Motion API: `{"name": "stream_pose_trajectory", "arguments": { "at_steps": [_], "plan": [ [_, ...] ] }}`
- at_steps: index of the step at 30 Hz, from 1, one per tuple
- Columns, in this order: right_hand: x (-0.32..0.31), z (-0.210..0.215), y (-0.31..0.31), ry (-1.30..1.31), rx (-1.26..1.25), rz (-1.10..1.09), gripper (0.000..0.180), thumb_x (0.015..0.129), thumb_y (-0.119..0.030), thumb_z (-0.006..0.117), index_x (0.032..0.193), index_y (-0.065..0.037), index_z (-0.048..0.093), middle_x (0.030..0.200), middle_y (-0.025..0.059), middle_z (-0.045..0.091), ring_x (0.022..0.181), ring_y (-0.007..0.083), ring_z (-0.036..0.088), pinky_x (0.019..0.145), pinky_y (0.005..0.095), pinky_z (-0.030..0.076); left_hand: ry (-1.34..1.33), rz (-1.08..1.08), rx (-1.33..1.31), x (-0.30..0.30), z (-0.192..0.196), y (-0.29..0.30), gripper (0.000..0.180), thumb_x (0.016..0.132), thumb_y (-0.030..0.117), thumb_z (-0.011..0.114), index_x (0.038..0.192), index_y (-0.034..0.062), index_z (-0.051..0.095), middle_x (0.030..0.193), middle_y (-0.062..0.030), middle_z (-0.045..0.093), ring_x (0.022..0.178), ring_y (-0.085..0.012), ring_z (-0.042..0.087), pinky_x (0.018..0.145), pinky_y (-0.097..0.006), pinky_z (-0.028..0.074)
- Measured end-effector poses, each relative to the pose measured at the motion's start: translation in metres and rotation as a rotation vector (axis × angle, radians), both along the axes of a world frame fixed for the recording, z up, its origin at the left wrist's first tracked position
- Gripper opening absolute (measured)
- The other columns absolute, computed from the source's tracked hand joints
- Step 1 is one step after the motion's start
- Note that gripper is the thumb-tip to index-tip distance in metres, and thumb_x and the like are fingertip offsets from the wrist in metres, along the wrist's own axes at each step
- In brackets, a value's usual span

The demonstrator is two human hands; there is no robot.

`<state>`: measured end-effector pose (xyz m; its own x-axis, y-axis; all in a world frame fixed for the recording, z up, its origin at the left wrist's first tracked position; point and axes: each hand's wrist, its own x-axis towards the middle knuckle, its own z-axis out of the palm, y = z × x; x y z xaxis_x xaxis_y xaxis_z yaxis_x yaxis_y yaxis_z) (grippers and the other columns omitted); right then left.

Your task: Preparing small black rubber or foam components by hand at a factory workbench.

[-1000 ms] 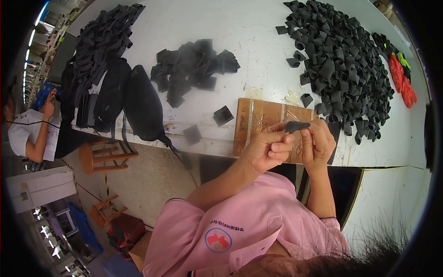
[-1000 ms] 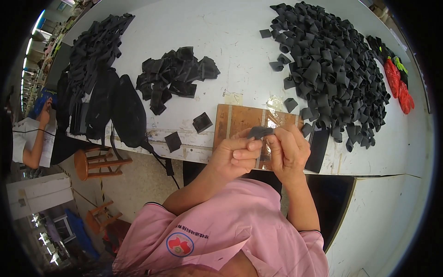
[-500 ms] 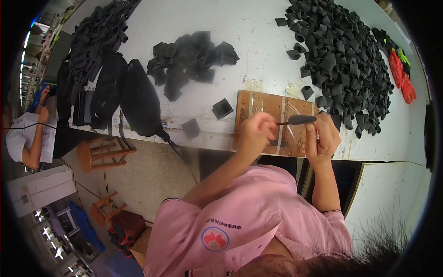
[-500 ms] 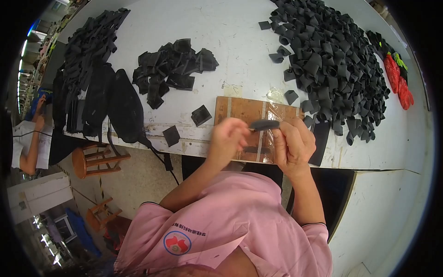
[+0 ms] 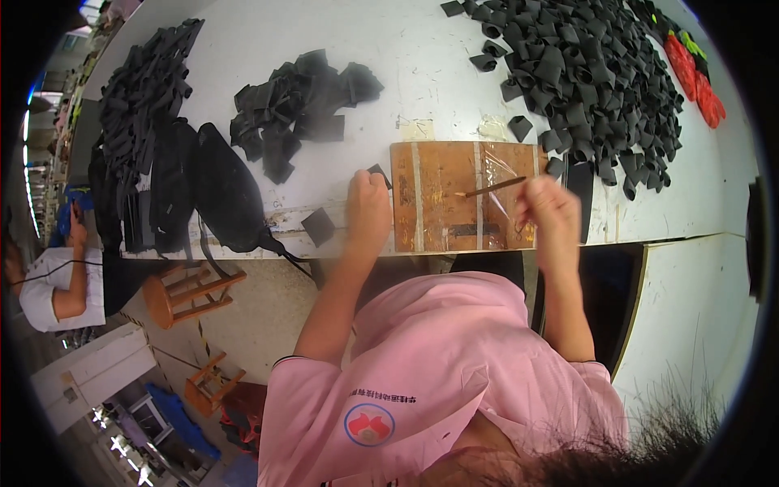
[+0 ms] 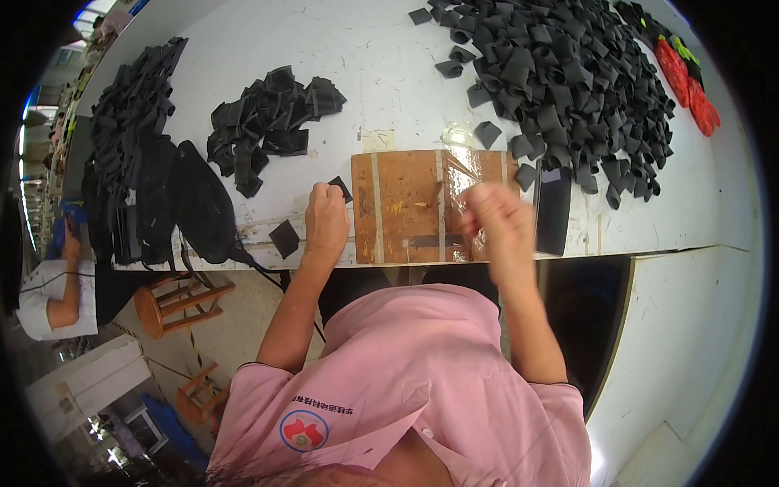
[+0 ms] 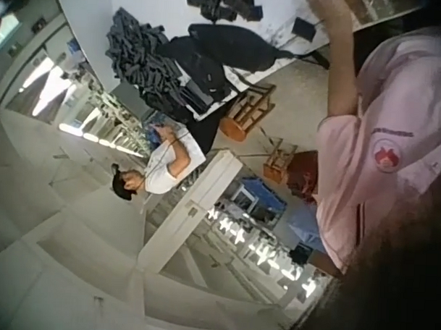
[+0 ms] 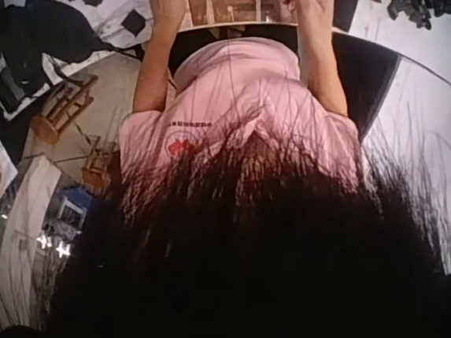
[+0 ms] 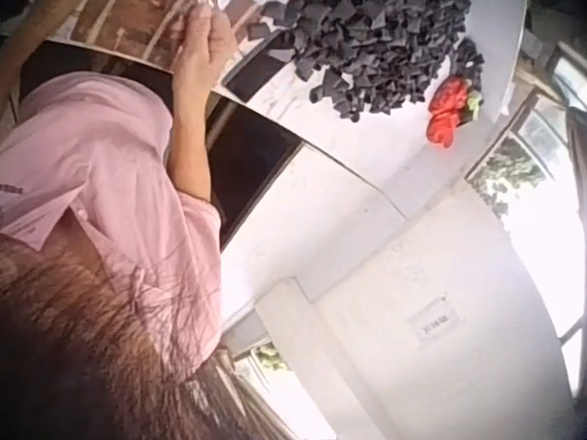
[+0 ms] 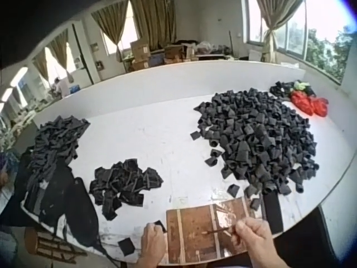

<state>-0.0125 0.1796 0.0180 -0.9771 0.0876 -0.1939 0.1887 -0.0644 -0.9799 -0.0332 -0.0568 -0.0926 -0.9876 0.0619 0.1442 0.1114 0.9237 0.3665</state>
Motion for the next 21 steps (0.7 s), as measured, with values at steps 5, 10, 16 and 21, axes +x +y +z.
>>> {"name": "stream_pose_trajectory", "arguments": {
  "at_steps": [5,10,16,21],
  "plan": [
    [0.028,-0.024,-0.025,-0.053,0.020,0.243,0.021,0.087,-0.018,0.051,0.079,0.000,0.059,0.062,0.0001,0.053,0.056,0.0059,0.046,0.050,0.0201,0.038,-0.002,-0.151,-0.083,-0.001,0.004,0.000,0.008,0.073,0.000,0.055,0.078,-0.0006,0.049,0.083,-0.0159,0.045,0.078,-0.0321,0.051,0.066,-0.039,0.045],
    [0.034,-0.025,-0.035,0.008,0.192,0.367,0.016,0.085,-0.012,0.052,0.077,0.002,0.057,0.060,0.0068,0.053,0.054,0.0120,0.048,0.051,0.0249,0.040,0.077,-0.099,-0.016,-0.004,0.005,-0.003,0.007,0.071,-0.002,0.056,0.076,-0.0008,0.052,0.079,-0.0131,0.050,0.074,-0.0289,0.053,0.061,-0.034,0.046],
    [0.025,-0.005,-0.049,0.293,0.357,0.260,0.008,0.077,-0.006,0.059,0.078,0.002,0.057,0.066,0.0101,0.053,0.057,0.0194,0.053,0.051,0.0295,0.042,-0.513,0.415,1.497,0.015,0.055,0.018,0.006,0.082,0.005,0.056,0.084,-0.0004,0.057,0.065,-0.0032,0.056,0.053,-0.0076,0.050,0.047,-0.020,0.042],
    [0.022,-0.002,-0.052,0.400,0.328,0.058,0.009,0.071,-0.003,0.064,0.079,0.000,0.059,0.069,0.0068,0.053,0.056,0.0156,0.053,0.050,0.0266,0.042,-0.538,0.233,1.742,0.039,0.097,0.061,0.007,0.082,0.003,0.056,0.087,-0.0017,0.055,0.068,-0.0050,0.058,0.054,-0.0090,0.052,0.049,-0.018,0.042]
  ]
}}
